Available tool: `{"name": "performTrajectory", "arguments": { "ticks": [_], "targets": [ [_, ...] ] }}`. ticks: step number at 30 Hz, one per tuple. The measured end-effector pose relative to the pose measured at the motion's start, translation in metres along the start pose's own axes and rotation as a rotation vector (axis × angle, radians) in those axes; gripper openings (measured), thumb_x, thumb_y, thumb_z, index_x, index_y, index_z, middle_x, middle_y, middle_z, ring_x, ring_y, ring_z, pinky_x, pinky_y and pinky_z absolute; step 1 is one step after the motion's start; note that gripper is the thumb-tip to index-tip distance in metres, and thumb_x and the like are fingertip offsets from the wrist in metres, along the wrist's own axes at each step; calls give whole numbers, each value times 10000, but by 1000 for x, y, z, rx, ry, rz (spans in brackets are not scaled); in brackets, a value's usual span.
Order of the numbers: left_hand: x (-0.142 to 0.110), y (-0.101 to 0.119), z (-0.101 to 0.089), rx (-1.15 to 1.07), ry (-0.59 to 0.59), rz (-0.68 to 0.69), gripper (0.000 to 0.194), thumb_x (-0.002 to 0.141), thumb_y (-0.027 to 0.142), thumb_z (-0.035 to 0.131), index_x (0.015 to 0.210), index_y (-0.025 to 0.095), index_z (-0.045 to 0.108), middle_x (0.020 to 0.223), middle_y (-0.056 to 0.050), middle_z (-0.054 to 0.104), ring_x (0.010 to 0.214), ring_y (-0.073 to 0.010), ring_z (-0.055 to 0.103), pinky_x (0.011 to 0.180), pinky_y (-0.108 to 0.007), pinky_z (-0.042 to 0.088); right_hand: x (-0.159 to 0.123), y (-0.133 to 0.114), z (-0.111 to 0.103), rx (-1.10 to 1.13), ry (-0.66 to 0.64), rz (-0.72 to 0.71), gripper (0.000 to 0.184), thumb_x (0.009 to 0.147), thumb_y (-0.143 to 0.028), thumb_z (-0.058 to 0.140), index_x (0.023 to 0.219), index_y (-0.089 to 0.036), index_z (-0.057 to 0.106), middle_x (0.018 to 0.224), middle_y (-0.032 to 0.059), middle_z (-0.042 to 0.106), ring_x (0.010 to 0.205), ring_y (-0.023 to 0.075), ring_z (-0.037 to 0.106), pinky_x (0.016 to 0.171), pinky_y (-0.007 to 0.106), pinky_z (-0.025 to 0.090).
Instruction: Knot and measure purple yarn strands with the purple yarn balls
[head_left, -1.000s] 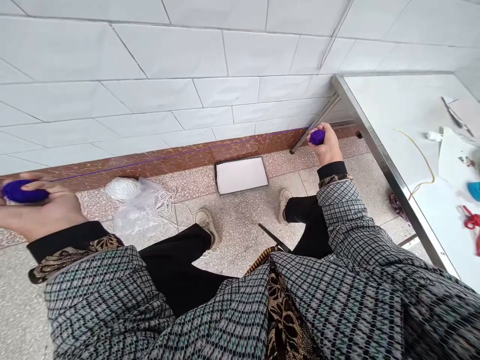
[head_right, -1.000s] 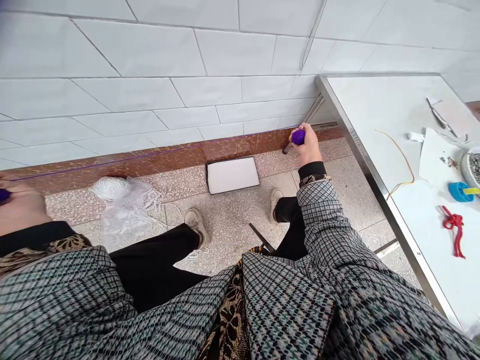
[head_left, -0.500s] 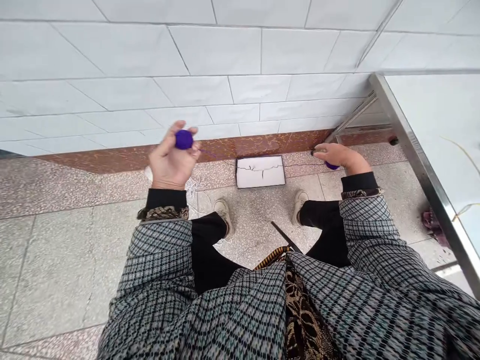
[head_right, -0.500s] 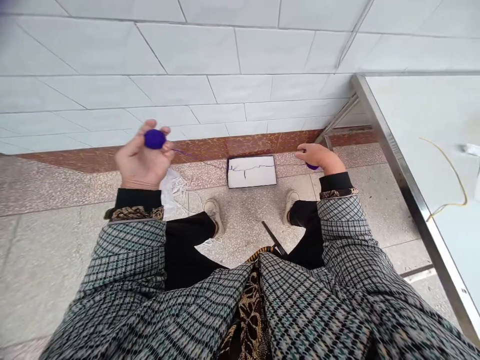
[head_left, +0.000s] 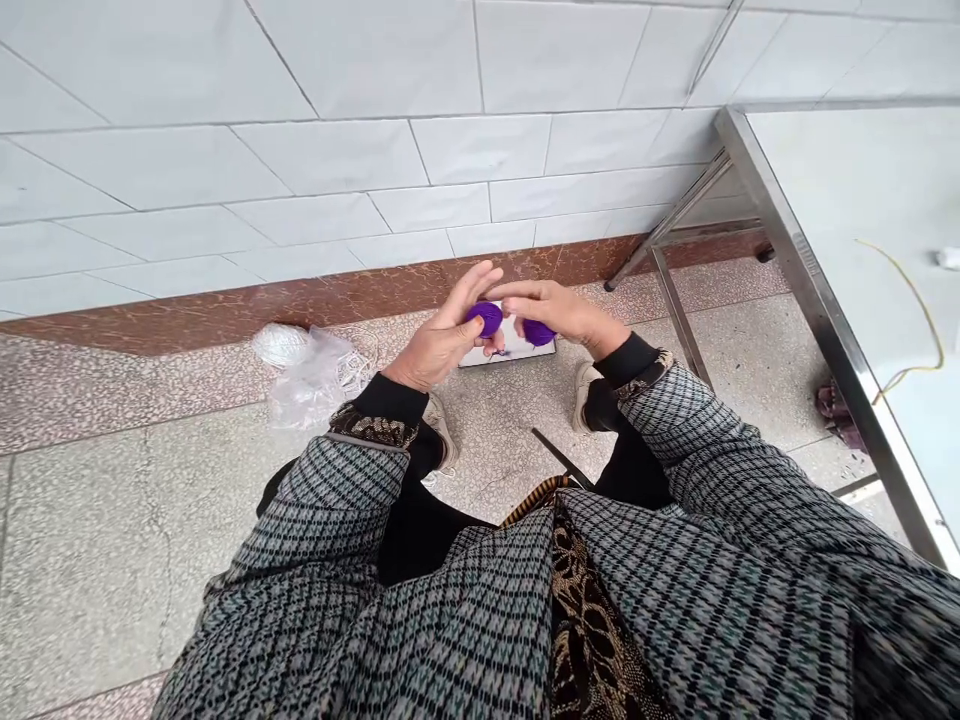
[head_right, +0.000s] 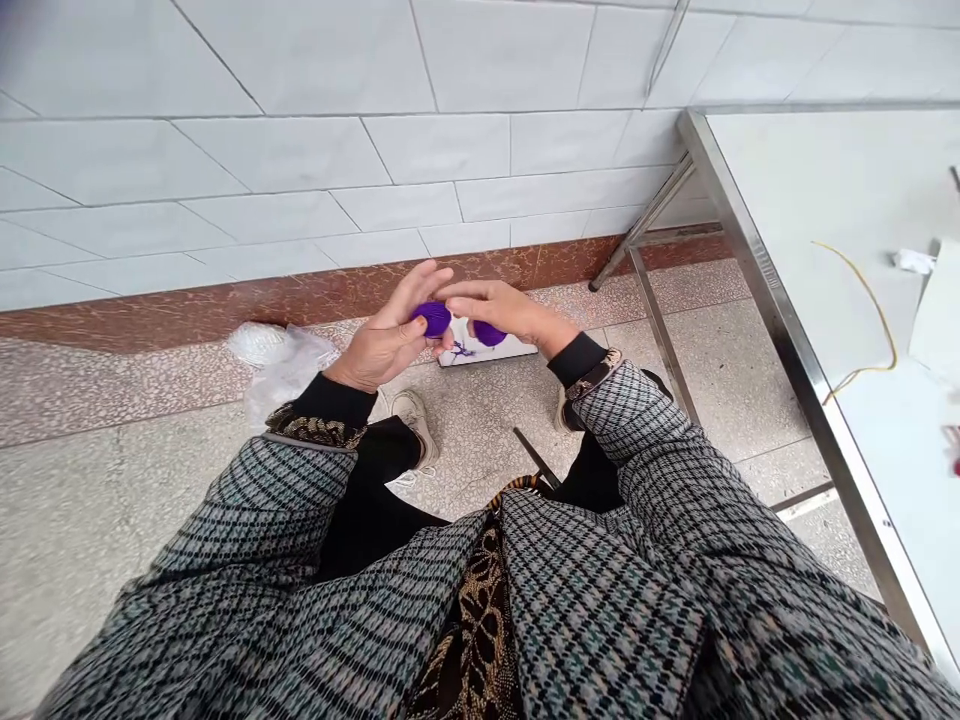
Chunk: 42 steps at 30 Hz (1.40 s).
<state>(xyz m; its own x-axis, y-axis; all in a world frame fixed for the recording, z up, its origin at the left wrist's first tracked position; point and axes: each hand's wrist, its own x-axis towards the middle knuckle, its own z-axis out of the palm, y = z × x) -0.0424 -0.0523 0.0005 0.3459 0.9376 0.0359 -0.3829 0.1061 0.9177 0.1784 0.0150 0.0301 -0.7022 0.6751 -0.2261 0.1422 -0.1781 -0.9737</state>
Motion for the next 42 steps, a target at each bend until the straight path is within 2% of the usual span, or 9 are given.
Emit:
{"name": "performTrajectory", "arguments": {
  "ticks": [3,6,10,13,18,27,32,37,42],
  "targets": [
    [3,-9,5,6,61,5,627,943,434,842,1536,481,644,1801,-45,451,808,-139,682,651,-306,568,6,8,12,61,-89,-58,503,919,-519,858,1273,-206,684,803,-18,724,767,165,691,793,297,574],
    [4,-12,6,0,118,-9,559,969,466,821,1506,431,669,1714,-72,530,831,-151,683,647,-305,570,8,11,20,4,-13,-53,470,854,-356,883,1235,-207,653,905,-2,724,828,177,691,846,326,586],
    [4,-15,9,-17,115,-84,579,971,548,820,1491,342,670,1295,-98,730,684,-138,646,593,-301,537,8,10,26,-63,98,-22,387,794,-203,848,1122,-196,643,1014,28,702,938,189,659,881,324,572],
    [5,-14,6,50,157,-96,593,941,608,837,1414,277,704,940,-44,699,577,-124,575,526,-269,437,8,6,22,119,147,29,299,889,-286,782,1131,-227,616,954,16,676,837,170,621,763,292,552],
    [8,-5,-10,378,240,-106,263,852,415,859,905,163,808,674,-3,577,561,-102,424,532,-257,293,6,1,8,523,112,229,401,1016,-563,728,989,-238,495,791,-15,576,637,131,493,553,235,454],
    [7,8,-13,507,356,-141,185,788,335,740,750,157,773,596,14,525,554,-102,351,546,-255,232,-3,6,-11,723,-75,233,313,1085,-425,716,1212,-192,550,877,-12,632,584,84,493,516,187,454],
    [7,16,-15,436,417,-110,121,836,237,705,739,166,705,572,35,459,535,-98,343,546,-248,262,0,11,-23,724,42,220,186,1067,-236,653,1205,-197,534,984,18,684,623,96,570,536,206,500],
    [7,20,-14,390,408,-127,122,844,189,704,726,168,679,592,30,488,517,-86,342,534,-245,273,0,8,-20,740,6,132,210,1041,-202,662,1211,-197,537,1032,40,692,714,110,607,571,187,516],
    [6,25,-13,374,387,-142,128,827,168,726,703,167,694,611,11,539,528,-84,351,531,-239,274,5,14,-24,729,212,81,170,1066,-209,709,1162,-184,570,997,26,677,726,104,592,628,202,559]
  ]
}}
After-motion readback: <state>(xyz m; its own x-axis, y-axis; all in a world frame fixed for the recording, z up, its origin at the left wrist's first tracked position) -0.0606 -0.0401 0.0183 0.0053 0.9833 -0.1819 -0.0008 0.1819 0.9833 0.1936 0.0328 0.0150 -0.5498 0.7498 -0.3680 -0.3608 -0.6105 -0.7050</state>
